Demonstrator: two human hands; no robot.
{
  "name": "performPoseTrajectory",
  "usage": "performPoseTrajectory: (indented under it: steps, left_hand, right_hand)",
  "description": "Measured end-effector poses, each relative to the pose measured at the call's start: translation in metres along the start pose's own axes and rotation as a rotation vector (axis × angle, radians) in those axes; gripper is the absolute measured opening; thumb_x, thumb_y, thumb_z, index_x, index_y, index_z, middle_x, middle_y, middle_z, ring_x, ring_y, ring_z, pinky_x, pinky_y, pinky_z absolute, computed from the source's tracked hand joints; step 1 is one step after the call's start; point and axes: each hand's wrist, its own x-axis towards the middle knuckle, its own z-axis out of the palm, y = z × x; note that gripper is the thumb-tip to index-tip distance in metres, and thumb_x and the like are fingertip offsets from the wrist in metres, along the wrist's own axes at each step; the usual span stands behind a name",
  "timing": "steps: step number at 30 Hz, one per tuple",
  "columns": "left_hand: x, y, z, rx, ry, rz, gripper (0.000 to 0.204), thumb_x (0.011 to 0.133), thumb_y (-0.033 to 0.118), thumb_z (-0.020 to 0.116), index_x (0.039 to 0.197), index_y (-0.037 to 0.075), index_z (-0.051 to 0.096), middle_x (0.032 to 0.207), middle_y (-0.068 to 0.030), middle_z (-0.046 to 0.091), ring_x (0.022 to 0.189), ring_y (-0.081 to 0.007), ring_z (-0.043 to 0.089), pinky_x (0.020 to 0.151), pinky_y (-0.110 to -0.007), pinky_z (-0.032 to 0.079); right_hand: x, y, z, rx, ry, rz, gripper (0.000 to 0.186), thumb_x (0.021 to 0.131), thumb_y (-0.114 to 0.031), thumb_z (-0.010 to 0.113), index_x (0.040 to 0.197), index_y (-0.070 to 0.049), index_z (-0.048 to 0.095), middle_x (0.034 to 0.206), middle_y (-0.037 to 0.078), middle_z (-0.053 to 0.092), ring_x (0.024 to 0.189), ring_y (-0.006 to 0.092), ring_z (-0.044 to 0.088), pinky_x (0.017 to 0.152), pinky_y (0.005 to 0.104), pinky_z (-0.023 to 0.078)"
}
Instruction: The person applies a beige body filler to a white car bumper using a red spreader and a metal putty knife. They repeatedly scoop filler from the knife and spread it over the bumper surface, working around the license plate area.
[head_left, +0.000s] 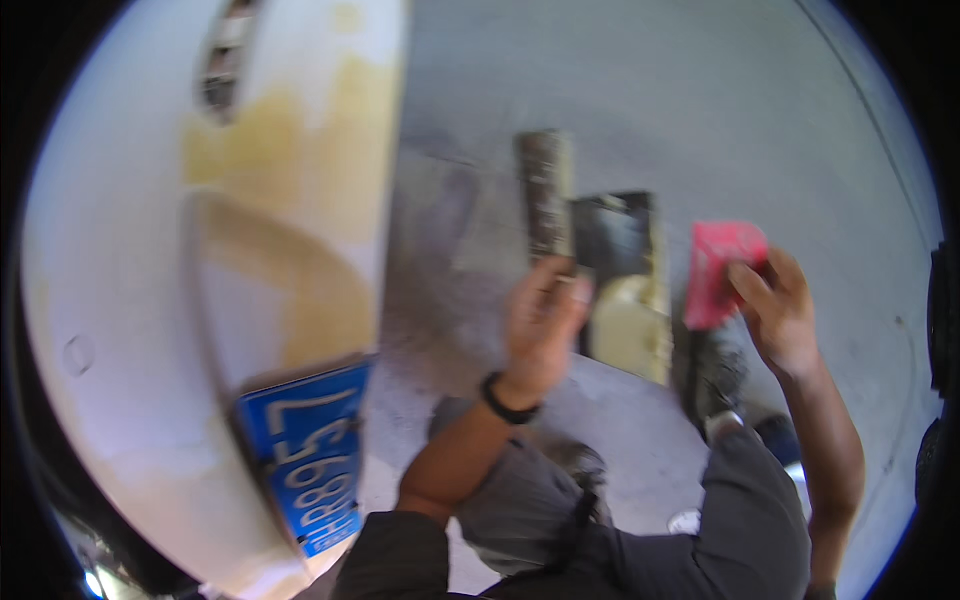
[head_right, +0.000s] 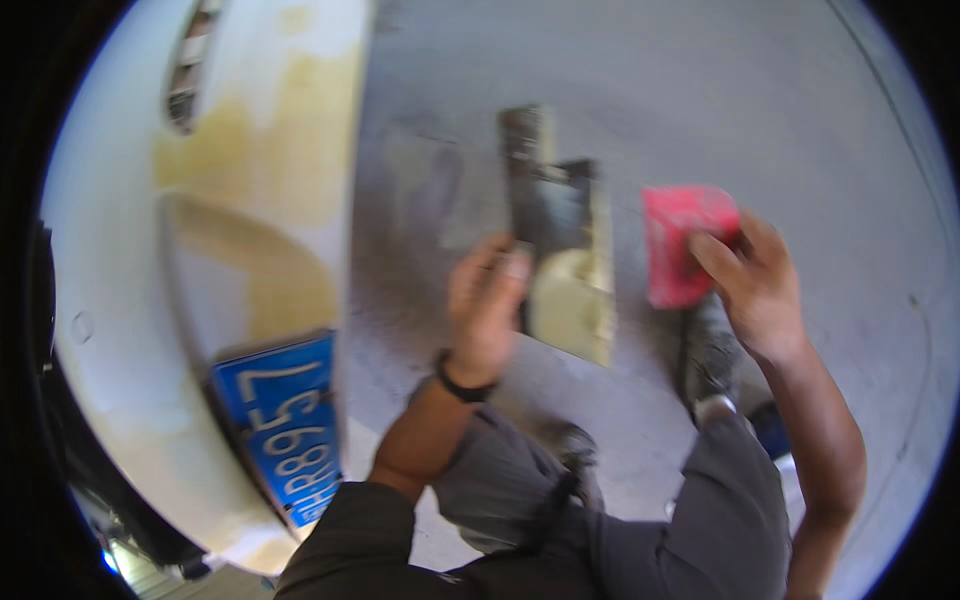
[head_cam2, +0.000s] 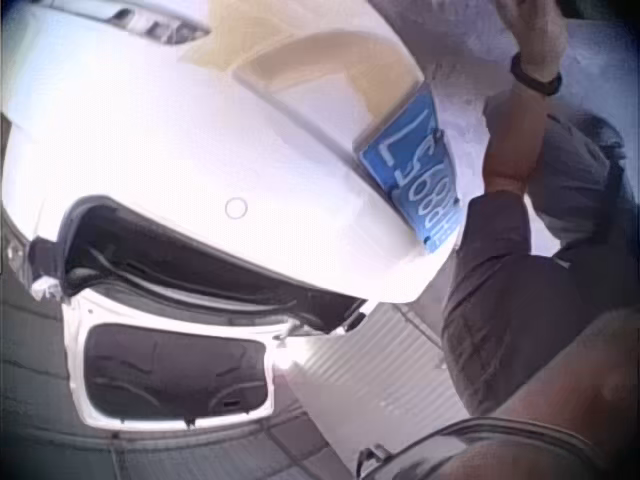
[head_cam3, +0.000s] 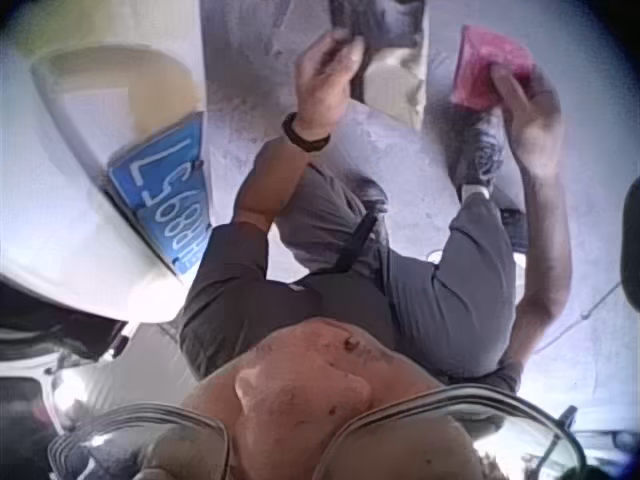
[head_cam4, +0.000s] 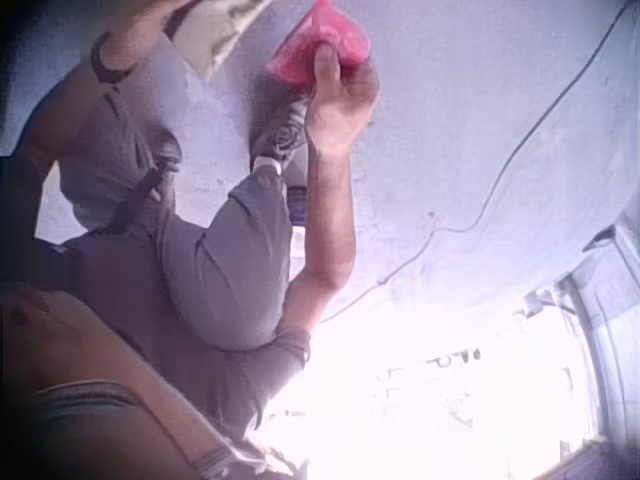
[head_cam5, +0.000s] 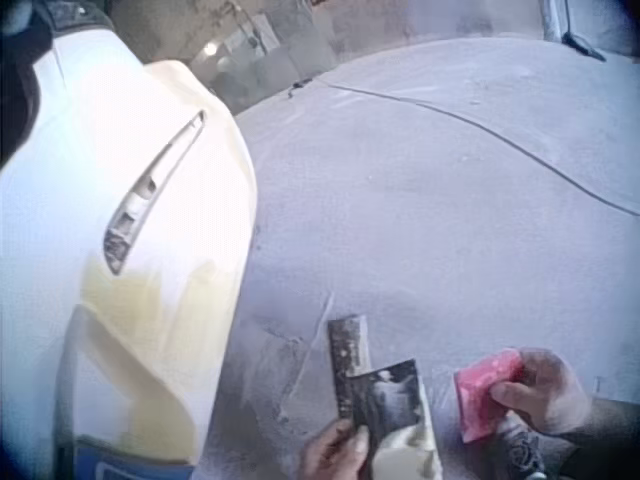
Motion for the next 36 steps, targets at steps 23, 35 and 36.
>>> performPoseTrajectory:
  steps: [23, 35, 36]
  left_hand:
    - [0.011, 0.007, -0.037, 0.391, 0.144, 0.13, 0.024, 0.105, 0.015, 0.062, 0.121, -0.003, 0.063, 0.068, 0.0096, 0.051, 0.061, 0.0013, 0.034, 0.052, -0.022, 0.026]
    - [-0.005, -0.057, -0.069, 0.458, 0.129, -0.134, 0.02, 0.104, 0.014, 0.061, 0.115, -0.002, 0.064, 0.07, 0.0076, 0.049, 0.064, -0.0001, 0.038, 0.055, -0.022, 0.031]
    - [-0.007, -0.06, -0.074, 0.486, 0.134, -0.115, 0.019, 0.103, 0.013, 0.061, 0.113, -0.003, 0.063, 0.07, 0.0059, 0.05, 0.064, -0.0014, 0.04, 0.056, -0.024, 0.034]
  right_hand:
    - [0.005, -0.032, 0.044, -0.487, -0.593, -0.531, 0.023, 0.084, 0.0, 0.075, 0.107, -0.007, 0.075, 0.099, 0.007, 0.074, 0.094, 0.0237, 0.071, 0.078, 0.0402, 0.058]
    - [0.108, -0.069, 0.124, -0.322, -0.368, -1.087, 0.036, 0.09, -0.012, 0.073, 0.124, -0.001, 0.068, 0.118, 0.016, 0.071, 0.11, 0.0332, 0.07, 0.091, 0.0445, 0.059]
    - [0.114, -0.077, 0.138, -0.439, -0.354, -1.233, 0.038, 0.084, -0.012, 0.077, 0.12, -0.002, 0.07, 0.116, 0.015, 0.071, 0.108, 0.0339, 0.07, 0.09, 0.0445, 0.059]
